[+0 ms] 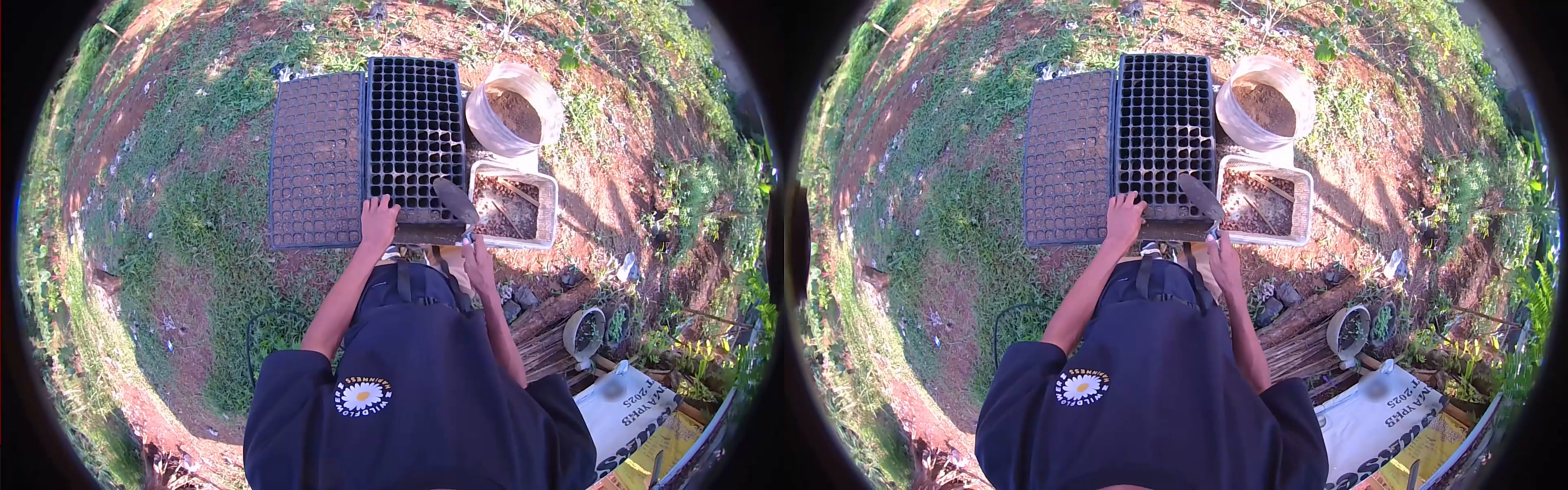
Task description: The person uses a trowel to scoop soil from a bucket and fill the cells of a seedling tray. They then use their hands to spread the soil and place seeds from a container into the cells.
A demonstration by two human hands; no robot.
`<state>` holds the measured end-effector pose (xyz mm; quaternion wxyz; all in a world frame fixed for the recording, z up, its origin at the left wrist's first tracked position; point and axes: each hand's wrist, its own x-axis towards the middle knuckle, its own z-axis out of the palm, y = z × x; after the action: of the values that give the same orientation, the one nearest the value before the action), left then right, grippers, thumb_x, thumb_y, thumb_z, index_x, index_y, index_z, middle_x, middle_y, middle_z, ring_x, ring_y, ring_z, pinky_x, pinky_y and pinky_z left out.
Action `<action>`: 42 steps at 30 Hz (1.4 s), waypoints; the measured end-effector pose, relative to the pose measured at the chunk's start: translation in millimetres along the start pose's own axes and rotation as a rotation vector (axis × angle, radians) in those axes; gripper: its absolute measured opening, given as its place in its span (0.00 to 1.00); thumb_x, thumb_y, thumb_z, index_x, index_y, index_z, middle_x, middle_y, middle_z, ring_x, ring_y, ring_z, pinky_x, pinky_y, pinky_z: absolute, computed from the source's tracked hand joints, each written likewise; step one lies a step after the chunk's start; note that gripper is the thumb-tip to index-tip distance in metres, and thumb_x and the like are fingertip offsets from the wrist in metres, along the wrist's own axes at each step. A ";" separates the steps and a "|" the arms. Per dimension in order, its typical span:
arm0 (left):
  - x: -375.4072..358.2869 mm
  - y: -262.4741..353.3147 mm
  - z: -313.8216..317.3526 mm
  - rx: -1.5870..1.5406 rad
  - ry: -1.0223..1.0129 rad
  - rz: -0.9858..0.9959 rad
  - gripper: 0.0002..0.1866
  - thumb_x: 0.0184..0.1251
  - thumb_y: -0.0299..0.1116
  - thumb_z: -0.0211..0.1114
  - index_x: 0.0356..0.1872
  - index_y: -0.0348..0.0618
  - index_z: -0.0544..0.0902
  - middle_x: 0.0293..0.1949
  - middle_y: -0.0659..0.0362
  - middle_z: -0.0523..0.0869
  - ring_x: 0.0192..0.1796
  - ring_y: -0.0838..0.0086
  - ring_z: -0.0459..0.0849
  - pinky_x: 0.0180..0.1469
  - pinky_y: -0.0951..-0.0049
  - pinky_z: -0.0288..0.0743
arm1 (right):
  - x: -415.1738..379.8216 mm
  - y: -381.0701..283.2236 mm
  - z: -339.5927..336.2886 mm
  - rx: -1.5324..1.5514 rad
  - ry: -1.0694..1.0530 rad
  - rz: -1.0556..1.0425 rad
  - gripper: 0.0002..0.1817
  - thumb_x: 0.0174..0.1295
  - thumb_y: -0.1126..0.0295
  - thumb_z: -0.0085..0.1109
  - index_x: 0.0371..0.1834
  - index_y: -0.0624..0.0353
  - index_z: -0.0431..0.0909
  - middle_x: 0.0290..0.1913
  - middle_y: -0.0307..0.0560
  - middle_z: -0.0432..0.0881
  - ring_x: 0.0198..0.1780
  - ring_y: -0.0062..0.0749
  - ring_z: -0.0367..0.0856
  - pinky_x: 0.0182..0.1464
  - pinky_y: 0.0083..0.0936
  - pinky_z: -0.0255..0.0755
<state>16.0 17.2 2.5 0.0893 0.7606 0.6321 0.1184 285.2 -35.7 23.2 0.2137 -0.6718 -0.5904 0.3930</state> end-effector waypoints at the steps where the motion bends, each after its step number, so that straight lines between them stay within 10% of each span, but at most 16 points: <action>1: 0.6 -0.6 -0.7 -0.008 -0.001 0.000 0.17 0.47 0.30 0.75 0.42 0.47 0.87 0.54 0.54 0.80 0.57 0.59 0.76 0.60 0.58 0.66 | 2.6 -5.4 -4.8 0.098 0.063 -0.033 0.18 0.74 0.57 0.53 0.53 0.62 0.71 0.37 0.54 0.84 0.39 0.49 0.84 0.44 0.45 0.74; 8: 11.5 1.3 -5.2 0.036 -0.095 -0.046 0.20 0.42 0.32 0.79 0.43 0.50 0.89 0.52 0.58 0.79 0.57 0.63 0.74 0.61 0.60 0.64 | 35.5 -55.6 -78.9 0.655 0.023 0.135 0.23 0.66 0.62 0.65 0.56 0.68 0.74 0.41 0.49 0.82 0.45 0.39 0.81 0.52 0.33 0.76; 11: 14.7 3.2 -11.1 -0.026 -0.114 -0.115 0.25 0.41 0.32 0.80 0.47 0.50 0.89 0.53 0.59 0.80 0.58 0.62 0.74 0.62 0.61 0.64 | 74.1 -36.3 -98.9 -0.005 0.404 -0.050 0.25 0.59 0.63 0.67 0.57 0.66 0.78 0.38 0.53 0.85 0.43 0.47 0.83 0.55 0.39 0.74; 16: 21.4 0.1 -13.6 -0.093 -0.032 -0.125 0.23 0.42 0.33 0.79 0.46 0.51 0.88 0.52 0.58 0.81 0.57 0.62 0.75 0.61 0.60 0.64 | 122.2 -92.2 -167.8 -0.105 0.406 0.049 0.15 0.58 0.63 0.71 0.38 0.61 0.76 0.36 0.48 0.85 0.38 0.34 0.82 0.44 0.34 0.74; 26: 141.9 39.2 -50.1 -0.313 0.024 -0.164 0.23 0.55 0.37 0.77 0.54 0.48 0.85 0.52 0.57 0.83 0.57 0.60 0.78 0.63 0.57 0.65 | 274.7 -80.0 -248.5 -0.785 0.087 -0.181 0.19 0.53 0.52 0.73 0.40 0.53 0.82 0.35 0.46 0.88 0.37 0.44 0.87 0.41 0.39 0.77; 30: 211.2 83.9 -78.3 -0.390 0.070 -0.021 0.31 0.63 0.45 0.72 0.68 0.56 0.76 0.70 0.48 0.71 0.69 0.53 0.71 0.72 0.52 0.61 | 318.5 -98.8 -240.4 -1.084 -0.135 0.053 0.15 0.55 0.59 0.69 0.41 0.55 0.85 0.36 0.52 0.89 0.41 0.43 0.88 0.48 0.38 0.79; 42: 244.9 120.2 -50.0 -0.438 -0.004 0.110 0.23 0.58 0.54 0.72 0.50 0.54 0.88 0.77 0.44 0.60 0.72 0.52 0.68 0.72 0.54 0.62 | 327.6 -87.6 -222.4 -1.146 -0.083 -0.047 0.08 0.59 0.68 0.61 0.36 0.52 0.89 0.36 0.47 0.90 0.40 0.37 0.91 0.41 0.33 0.82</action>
<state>156.7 234.9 101.1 0.2471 0.7565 0.5486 0.2561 402.0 337.0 132.0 -0.1994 -0.6510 -0.7317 0.0316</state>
